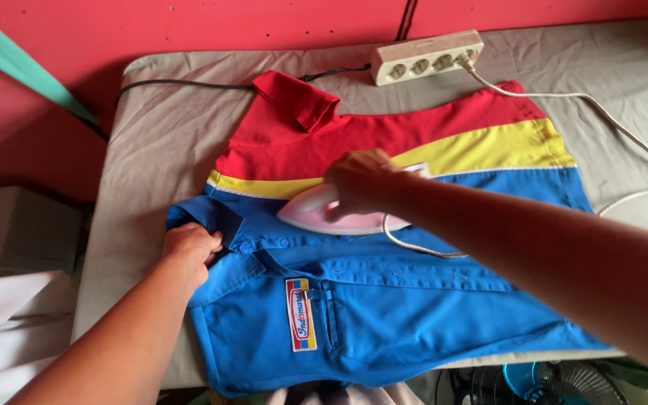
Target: The person irons a blue, red, and yellow short-sleeved shirt on a table using a pink iron. They smooth the fabric, adjust the shirt, and iron different sections before placing the shirt on a hanger.
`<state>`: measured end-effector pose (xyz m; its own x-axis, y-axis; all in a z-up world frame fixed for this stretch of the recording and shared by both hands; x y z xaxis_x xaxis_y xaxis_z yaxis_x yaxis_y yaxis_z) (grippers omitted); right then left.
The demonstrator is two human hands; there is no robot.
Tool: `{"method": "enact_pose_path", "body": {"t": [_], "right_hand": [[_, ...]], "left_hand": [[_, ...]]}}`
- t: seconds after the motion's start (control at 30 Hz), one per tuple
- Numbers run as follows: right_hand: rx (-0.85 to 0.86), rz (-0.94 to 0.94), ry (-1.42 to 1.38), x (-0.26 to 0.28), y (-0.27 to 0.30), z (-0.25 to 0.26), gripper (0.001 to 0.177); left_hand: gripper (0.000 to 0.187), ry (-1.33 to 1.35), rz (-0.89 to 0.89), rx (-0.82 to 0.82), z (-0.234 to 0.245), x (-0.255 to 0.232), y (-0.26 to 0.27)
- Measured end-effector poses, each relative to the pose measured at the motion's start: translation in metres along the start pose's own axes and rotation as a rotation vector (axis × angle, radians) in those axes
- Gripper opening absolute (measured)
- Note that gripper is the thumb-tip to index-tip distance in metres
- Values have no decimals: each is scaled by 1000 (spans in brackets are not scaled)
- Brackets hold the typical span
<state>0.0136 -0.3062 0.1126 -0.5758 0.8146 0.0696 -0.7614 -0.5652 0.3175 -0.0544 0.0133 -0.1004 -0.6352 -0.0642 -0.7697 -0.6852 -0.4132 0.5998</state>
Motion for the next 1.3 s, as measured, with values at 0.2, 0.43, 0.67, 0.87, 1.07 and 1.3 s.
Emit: {"method": "enact_pose_path", "body": {"t": [0.2, 0.43, 0.67, 0.87, 1.07, 1.3], "right_hand": [[62, -82, 26, -85, 62, 11, 49], [-124, -314, -373, -107, 44, 37, 52], [-455, -375, -997, -171, 74, 89, 35], [-72, -517, 40, -249, 116, 68, 57], [80, -639, 56, -272, 143, 5, 73], [99, -422, 132, -223, 114, -10, 63]], "left_hand": [[12, -37, 89, 17, -9, -29, 32], [36, 335, 152, -51, -32, -57, 75], [50, 496, 149, -224, 2, -36, 13], [41, 486, 151, 26, 20, -35, -10], [49, -193, -120, -476, 35, -72, 32], [76, -885, -767, -113, -46, -162, 19]]}}
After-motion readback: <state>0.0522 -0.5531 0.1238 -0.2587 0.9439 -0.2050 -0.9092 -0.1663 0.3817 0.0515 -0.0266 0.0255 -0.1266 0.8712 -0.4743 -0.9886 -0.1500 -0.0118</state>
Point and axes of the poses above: each hand's wrist, its own y-axis away from the middle knuckle, its own z-axis out of the back of the hand, x = y × z, the point moved 6 cm from there along -y, towards the middle knuckle, and after that the axes turned 2 degrees about -z, right-handed, at the moved point
